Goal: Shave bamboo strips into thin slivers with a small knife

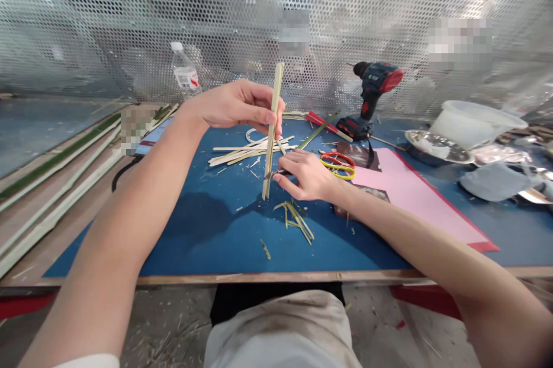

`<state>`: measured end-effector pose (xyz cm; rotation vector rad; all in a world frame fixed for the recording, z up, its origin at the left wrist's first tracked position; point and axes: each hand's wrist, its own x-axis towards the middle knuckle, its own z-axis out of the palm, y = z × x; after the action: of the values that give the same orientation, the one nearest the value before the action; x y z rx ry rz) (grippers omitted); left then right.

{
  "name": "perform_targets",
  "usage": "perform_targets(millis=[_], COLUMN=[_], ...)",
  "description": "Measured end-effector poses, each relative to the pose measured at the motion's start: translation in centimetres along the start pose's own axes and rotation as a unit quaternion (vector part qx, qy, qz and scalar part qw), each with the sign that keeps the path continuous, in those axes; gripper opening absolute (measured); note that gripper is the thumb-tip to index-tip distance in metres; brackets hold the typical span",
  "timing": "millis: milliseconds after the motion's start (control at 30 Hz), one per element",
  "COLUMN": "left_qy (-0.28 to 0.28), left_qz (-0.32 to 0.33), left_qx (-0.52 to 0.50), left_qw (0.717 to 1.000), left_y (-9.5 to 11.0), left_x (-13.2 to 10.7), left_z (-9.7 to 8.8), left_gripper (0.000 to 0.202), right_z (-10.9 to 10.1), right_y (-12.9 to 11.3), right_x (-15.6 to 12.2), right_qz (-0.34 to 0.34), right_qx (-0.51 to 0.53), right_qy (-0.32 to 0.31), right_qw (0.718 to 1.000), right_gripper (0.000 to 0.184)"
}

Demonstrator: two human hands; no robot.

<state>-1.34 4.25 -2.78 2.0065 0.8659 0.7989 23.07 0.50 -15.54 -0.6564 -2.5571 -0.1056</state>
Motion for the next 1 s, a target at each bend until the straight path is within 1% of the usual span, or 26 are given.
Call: perform_targets(millis=[67, 100, 267, 400, 533, 600, 700, 800, 867, 933, 1000], left_qy=[-0.031, -0.035, 0.029, 0.03, 0.039, 0.028, -0.007, 0.006, 0.005, -0.028, -0.069], left_qz=[0.009, 0.012, 0.01, 0.002, -0.009, -0.021, -0.034, -0.031, -0.024, -0.009, 0.016], left_qx=[-0.012, -0.016, -0.012, -0.013, -0.012, -0.013, -0.019, -0.017, -0.019, -0.029, -0.042], left_qw=[0.999, 0.999, 0.999, 0.999, 0.999, 0.999, 0.999, 0.999, 1.0, 0.999, 0.997], left_y=[-0.1, -0.2, -0.9, -1.1, -0.7, -0.3, 0.0, -0.1, -0.4, -0.8, -1.2], left_x=[0.0, 0.1, 0.3, 0.3, 0.2, 0.1, 0.1, 0.2, 0.3, 0.4, 0.6], left_z=[0.0, 0.0, -0.2, -0.3, -0.2, 0.0, 0.2, 0.2, 0.0, -0.2, -0.5], left_gripper=[0.038, 0.04, 0.036, 0.032, 0.033, 0.034, 0.038, 0.04, 0.041, 0.042, 0.041], right_z=[0.2, 0.2, -0.1, -0.3, 0.2, 0.5, 0.5, 0.3, 0.3, 0.4, 0.6], right_y=[0.0, 0.0, 0.2, 0.2, -0.1, -0.2, -0.1, 0.1, 0.2, 0.2, 0.1], right_x=[-0.2, -0.3, -0.2, -0.1, -0.4, -0.6, -0.8, -0.9, -1.0, -1.1, -1.0], right_qz=[-0.005, -0.005, -0.009, -0.022, -0.066, -0.081, -0.095, -0.101, -0.079, -0.044, -0.024], right_qx=[-0.005, -0.008, -0.015, -0.024, -0.057, -0.074, -0.085, -0.074, -0.069, -0.07, -0.07], right_qy=[-0.016, -0.022, -0.037, -0.05, -0.087, -0.098, -0.091, -0.078, -0.053, -0.02, 0.004], right_qw=[1.0, 1.0, 0.999, 0.998, 0.992, 0.989, 0.988, 0.989, 0.993, 0.996, 0.997], right_gripper=[0.031, 0.031, 0.033, 0.035, 0.038, 0.039, 0.039, 0.038, 0.037, 0.035, 0.034])
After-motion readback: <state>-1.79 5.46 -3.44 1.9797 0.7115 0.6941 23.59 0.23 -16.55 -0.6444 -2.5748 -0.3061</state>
